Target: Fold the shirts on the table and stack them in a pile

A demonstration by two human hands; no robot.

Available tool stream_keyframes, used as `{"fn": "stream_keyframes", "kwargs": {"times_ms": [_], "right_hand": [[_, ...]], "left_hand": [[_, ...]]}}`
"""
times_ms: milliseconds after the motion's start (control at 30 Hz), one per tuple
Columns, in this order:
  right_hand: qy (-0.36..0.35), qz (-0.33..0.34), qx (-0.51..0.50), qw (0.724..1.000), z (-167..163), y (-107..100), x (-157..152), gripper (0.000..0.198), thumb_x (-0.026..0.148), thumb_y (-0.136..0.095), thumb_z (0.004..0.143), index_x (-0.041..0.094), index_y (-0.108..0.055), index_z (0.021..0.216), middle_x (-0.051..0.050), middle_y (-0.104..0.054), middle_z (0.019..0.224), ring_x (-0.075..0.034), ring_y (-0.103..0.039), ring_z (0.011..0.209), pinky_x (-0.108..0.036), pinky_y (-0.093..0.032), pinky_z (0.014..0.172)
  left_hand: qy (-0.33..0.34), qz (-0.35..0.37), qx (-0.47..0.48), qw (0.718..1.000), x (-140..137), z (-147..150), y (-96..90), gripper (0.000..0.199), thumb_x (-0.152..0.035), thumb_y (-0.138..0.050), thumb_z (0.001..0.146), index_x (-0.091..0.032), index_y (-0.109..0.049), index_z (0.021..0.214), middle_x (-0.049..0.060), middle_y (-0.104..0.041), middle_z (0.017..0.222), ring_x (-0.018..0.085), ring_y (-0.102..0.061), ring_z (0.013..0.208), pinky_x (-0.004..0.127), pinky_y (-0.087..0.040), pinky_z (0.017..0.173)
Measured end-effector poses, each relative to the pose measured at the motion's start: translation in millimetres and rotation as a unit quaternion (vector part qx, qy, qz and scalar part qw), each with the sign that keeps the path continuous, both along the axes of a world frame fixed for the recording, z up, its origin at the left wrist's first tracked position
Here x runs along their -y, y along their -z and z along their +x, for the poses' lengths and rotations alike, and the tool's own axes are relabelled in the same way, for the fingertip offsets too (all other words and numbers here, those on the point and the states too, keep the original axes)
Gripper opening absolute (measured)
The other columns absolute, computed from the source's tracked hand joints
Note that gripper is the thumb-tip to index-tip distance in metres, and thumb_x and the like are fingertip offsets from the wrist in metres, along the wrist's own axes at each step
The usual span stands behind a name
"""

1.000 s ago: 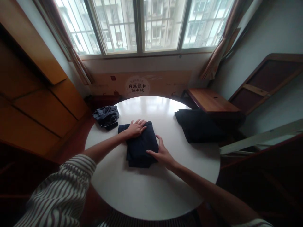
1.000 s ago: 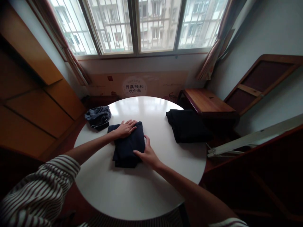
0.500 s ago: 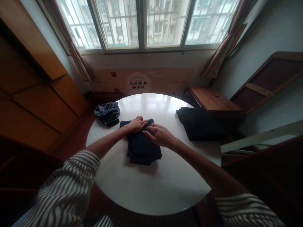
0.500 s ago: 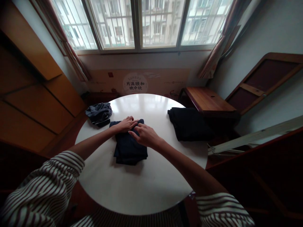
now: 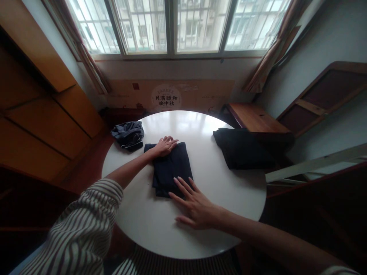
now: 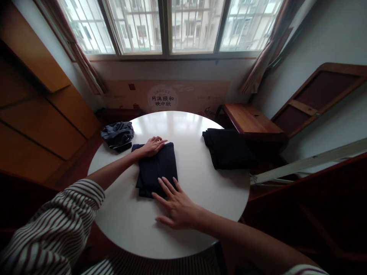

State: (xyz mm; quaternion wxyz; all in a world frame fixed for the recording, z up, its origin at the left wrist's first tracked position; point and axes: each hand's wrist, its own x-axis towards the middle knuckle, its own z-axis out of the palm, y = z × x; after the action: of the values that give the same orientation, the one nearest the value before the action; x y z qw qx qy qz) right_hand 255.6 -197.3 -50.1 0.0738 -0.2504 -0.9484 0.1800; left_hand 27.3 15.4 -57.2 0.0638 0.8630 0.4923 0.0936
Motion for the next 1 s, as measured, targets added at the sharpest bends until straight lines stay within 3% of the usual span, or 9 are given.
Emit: {"fn": "stream_keyframes", "kwargs": {"times_ms": [133, 233, 333, 400, 467, 533, 667, 767, 1000], "right_hand": [[0.057, -0.025, -0.124, 0.99, 0.1, -8.0, -11.5, 0.047, 0.042, -0.052, 0.094, 0.022, -0.055, 0.137, -0.017, -0.048, 0.147, -0.032, -0.04, 0.139, -0.059, -0.024, 0.115], [0.234, -0.124, -0.287, 0.921, 4.2, -12.3, -47.6, 0.03, 0.035, -0.056, 0.092, 0.02, -0.062, 0.116, -0.014, -0.061, 0.128, -0.026, -0.058, 0.118, -0.047, -0.046, 0.103], [0.387, -0.312, -0.361, 0.789, 8.0, -15.5, -92.0, 0.038, 0.034, -0.066, 0.084, 0.018, -0.057, 0.118, -0.015, -0.06, 0.125, -0.026, -0.064, 0.107, -0.042, -0.054, 0.091], [0.421, -0.424, -0.367, 0.713, 6.3, -17.2, -117.2, 0.048, 0.03, -0.071, 0.079, 0.016, -0.053, 0.121, -0.015, -0.063, 0.117, -0.023, -0.067, 0.096, -0.039, -0.057, 0.085], [0.419, -0.476, -0.36, 0.685, 0.3, -18.7, -135.5, 0.048, 0.028, -0.075, 0.076, 0.013, -0.055, 0.117, -0.013, -0.068, 0.101, -0.021, -0.068, 0.083, -0.035, -0.059, 0.077], [0.407, -0.484, -0.341, 0.696, -8.6, -20.1, -146.9, 0.04, 0.029, -0.08, 0.073, 0.011, -0.061, 0.103, -0.01, -0.068, 0.085, -0.018, -0.066, 0.072, -0.031, -0.058, 0.069], [0.384, -0.494, -0.3, 0.72, -27.4, -20.6, -151.7, 0.034, 0.032, -0.087, 0.065, 0.013, -0.065, 0.083, -0.006, -0.068, 0.071, -0.018, -0.064, 0.067, -0.027, -0.055, 0.059], [0.334, -0.504, -0.343, 0.719, -36.3, -16.9, -144.7, 0.042, 0.031, -0.087, 0.065, 0.017, -0.065, 0.098, -0.005, -0.072, 0.087, -0.02, -0.068, 0.083, -0.029, -0.057, 0.07], [0.209, -0.562, -0.462, 0.654, -33.8, -6.0, -116.0, 0.053, 0.033, -0.078, 0.077, 0.028, -0.053, 0.123, -0.003, -0.069, 0.111, -0.021, -0.068, 0.097, -0.035, -0.057, 0.086]], "left_hand": [[-0.085, 0.109, 0.172, 0.975, 49.2, 4.4, -19.9, 0.035, -0.028, -0.042, 0.098, -0.022, -0.061, 0.126, 0.01, -0.048, 0.131, 0.027, -0.038, 0.128, 0.046, -0.022, 0.115], [-0.206, 0.074, 0.351, 0.91, 103.8, -1.9, -28.7, 0.025, -0.025, -0.055, 0.09, -0.023, -0.065, 0.112, 0.008, -0.049, 0.127, 0.026, -0.041, 0.127, 0.042, -0.026, 0.114], [-0.315, -0.083, 0.513, 0.794, 144.6, -15.3, -28.9, 0.036, -0.02, -0.063, 0.082, -0.022, -0.059, 0.118, 0.009, -0.051, 0.129, 0.024, -0.046, 0.126, 0.041, -0.033, 0.11], [-0.365, -0.18, 0.592, 0.696, 157.9, -23.3, -27.3, 0.041, -0.017, -0.065, 0.08, -0.02, -0.054, 0.12, 0.011, -0.054, 0.128, 0.023, -0.053, 0.121, 0.038, -0.042, 0.102], [-0.379, -0.242, 0.638, 0.625, 161.9, -27.3, -26.7, 0.04, -0.015, -0.068, 0.078, -0.018, -0.053, 0.115, 0.011, -0.061, 0.12, 0.022, -0.061, 0.109, 0.035, -0.049, 0.09], [-0.369, -0.274, 0.66, 0.595, 160.4, -26.4, -27.7, 0.037, -0.014, -0.071, 0.076, -0.017, -0.055, 0.108, 0.009, -0.067, 0.106, 0.02, -0.067, 0.095, 0.031, -0.052, 0.081], [-0.309, -0.321, 0.67, 0.594, 153.9, -17.8, -29.8, 0.032, -0.017, -0.08, 0.07, -0.014, -0.064, 0.097, 0.008, -0.073, 0.091, 0.022, -0.071, 0.09, 0.029, -0.055, 0.08], [-0.282, -0.353, 0.663, 0.597, 152.4, -15.8, -25.9, 0.042, -0.02, -0.088, 0.06, -0.011, -0.068, 0.096, 0.011, -0.075, 0.092, 0.027, -0.071, 0.094, 0.035, -0.058, 0.085], [-0.28, -0.299, 0.578, 0.706, 171.0, -25.7, -6.9, 0.059, -0.043, -0.087, 0.067, -0.015, -0.065, 0.114, 0.013, -0.071, 0.116, 0.032, -0.066, 0.111, 0.045, -0.053, 0.1]]}}
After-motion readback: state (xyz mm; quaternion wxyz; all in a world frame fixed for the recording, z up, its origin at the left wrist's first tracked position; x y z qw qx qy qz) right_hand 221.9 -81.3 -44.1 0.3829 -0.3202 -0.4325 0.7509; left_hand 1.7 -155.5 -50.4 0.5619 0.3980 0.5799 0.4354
